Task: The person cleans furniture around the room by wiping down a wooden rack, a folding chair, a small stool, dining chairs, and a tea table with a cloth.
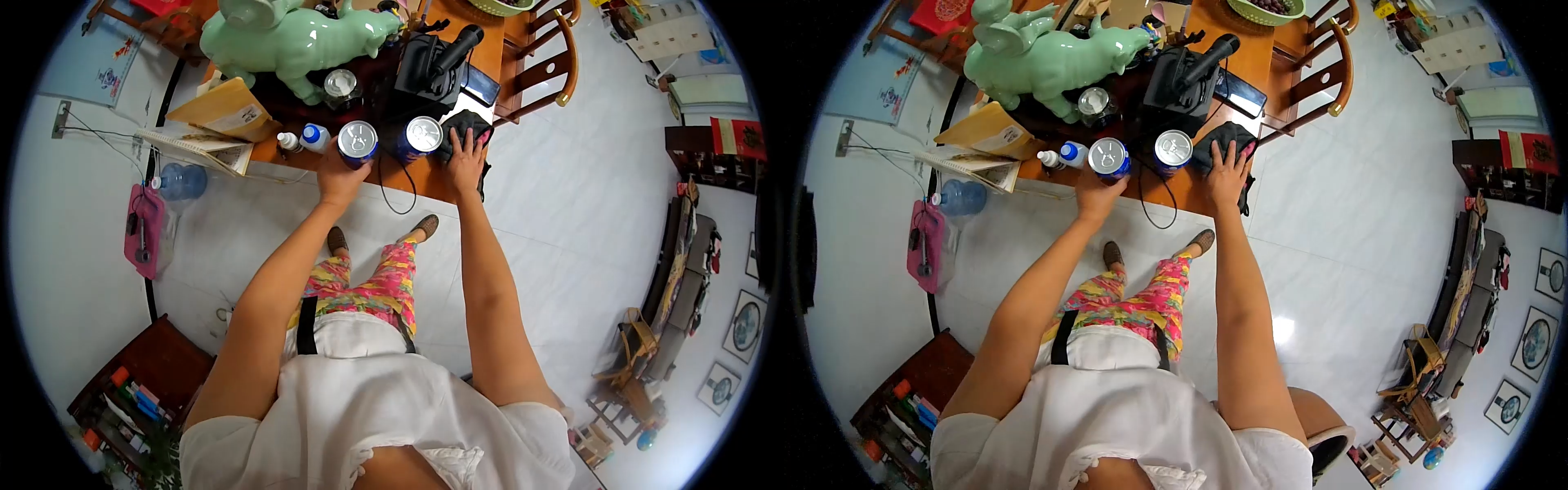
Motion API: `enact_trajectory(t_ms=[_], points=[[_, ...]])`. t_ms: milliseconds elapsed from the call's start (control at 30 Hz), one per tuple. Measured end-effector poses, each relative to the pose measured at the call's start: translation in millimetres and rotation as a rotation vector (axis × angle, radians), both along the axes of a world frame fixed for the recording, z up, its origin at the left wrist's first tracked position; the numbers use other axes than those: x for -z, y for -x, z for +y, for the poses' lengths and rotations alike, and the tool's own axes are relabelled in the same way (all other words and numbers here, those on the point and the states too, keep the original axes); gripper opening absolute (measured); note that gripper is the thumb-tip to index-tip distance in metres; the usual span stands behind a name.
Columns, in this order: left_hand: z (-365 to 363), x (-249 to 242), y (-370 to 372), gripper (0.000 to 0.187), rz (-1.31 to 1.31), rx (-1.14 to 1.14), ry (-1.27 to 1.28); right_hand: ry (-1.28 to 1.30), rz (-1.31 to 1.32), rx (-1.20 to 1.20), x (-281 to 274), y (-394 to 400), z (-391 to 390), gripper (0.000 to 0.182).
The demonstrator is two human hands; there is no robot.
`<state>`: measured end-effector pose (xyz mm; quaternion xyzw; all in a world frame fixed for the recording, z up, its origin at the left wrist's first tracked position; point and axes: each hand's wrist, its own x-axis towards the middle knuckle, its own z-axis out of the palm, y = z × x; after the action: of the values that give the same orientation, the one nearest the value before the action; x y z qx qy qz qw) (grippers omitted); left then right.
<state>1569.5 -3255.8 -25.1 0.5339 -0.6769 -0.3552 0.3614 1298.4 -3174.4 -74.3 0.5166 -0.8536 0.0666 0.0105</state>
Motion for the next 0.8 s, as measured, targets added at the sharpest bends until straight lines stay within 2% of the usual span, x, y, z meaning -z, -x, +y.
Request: enact_trajectory(t_ms=[133,167,267,433,533,667,800], points=[[-2.3,2.0,-4.7,0.069,-0.064,0.054,0.073,-0.015,-0.07,-0.072,-16.6,-25.7,30.1,0.066],[-1.6,-2.6,-4.8,0.069,-0.063,0.056,0.04,-0.12,-0.143,-0.053,-38.3,-29.2,28.8,0.078],[-0.9,-0.6,-4.3,0.07,-0.033,0.032,-0.015,-0.085,-0.112,-0.039,-30.9,-12.8,14.6,0.09],[-0.5,5.5,-3.4,0.065,0.088,0.031,-0.035,-0.078,-0.117,-0.011,-16.8,18.7,-21.4,0.08],[1.8,6.4,-2.6,0.066,0.052,0.018,0.0,-0.066,-0.015,-0.043,5.9,36.2,-32.9,0.082],[3.0,14.7,-4.1,0.066,0.203,0.027,-0.081,-0.133,-0.13,-0.005,-15.5,36.2,-48.9,0.082],[0.2,9.9,-5.1,0.064,0.053,0.043,-0.04,-0.119,-0.131,0.034,-8.3,45.2,-70.6,0.085]])
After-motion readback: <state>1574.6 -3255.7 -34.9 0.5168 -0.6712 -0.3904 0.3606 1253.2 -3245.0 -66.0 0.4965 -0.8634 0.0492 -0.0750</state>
